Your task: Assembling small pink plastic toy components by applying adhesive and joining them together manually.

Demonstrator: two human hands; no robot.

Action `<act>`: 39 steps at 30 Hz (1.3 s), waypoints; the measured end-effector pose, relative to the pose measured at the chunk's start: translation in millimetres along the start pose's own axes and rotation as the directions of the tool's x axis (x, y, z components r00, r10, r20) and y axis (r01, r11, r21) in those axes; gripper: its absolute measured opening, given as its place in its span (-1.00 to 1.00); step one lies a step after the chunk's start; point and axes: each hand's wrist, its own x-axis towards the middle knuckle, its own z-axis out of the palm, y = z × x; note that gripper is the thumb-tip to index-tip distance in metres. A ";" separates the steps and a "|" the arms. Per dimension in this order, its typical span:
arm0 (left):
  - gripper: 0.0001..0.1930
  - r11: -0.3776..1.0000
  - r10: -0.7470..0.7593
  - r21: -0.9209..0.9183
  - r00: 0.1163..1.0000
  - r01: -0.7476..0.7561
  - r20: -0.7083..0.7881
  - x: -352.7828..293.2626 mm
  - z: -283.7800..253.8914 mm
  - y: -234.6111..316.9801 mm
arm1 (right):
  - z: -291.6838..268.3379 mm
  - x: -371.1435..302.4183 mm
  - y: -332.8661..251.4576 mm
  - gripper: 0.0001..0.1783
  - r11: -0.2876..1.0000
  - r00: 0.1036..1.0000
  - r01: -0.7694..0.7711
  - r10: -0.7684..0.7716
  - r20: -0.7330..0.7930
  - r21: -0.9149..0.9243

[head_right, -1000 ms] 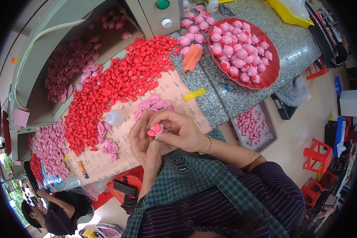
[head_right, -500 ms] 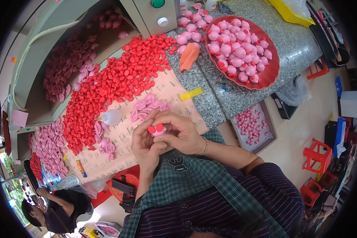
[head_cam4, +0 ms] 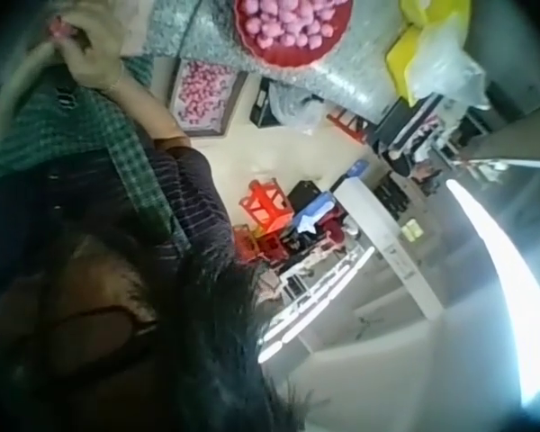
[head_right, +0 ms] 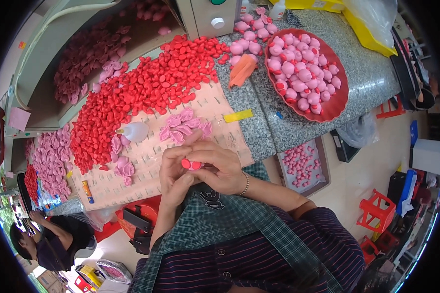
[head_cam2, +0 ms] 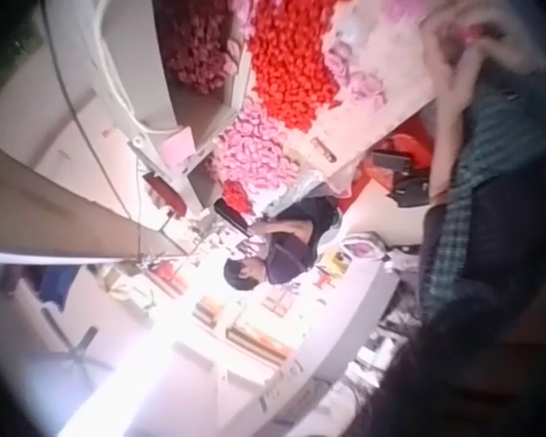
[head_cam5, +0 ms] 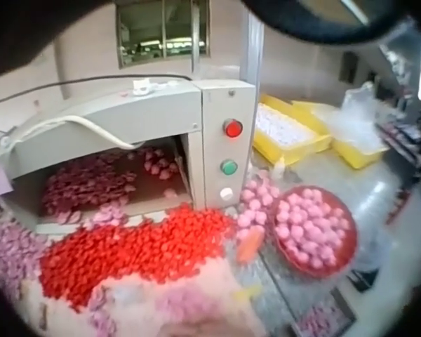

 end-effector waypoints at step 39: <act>-0.50 0.915 -0.110 0.342 0.947 0.215 -0.302 -11.6 11.1 -4.3 | 2.8 -0.4 1.2 -0.64 0.977 0.999 -0.002 -0.008 -0.044 -0.215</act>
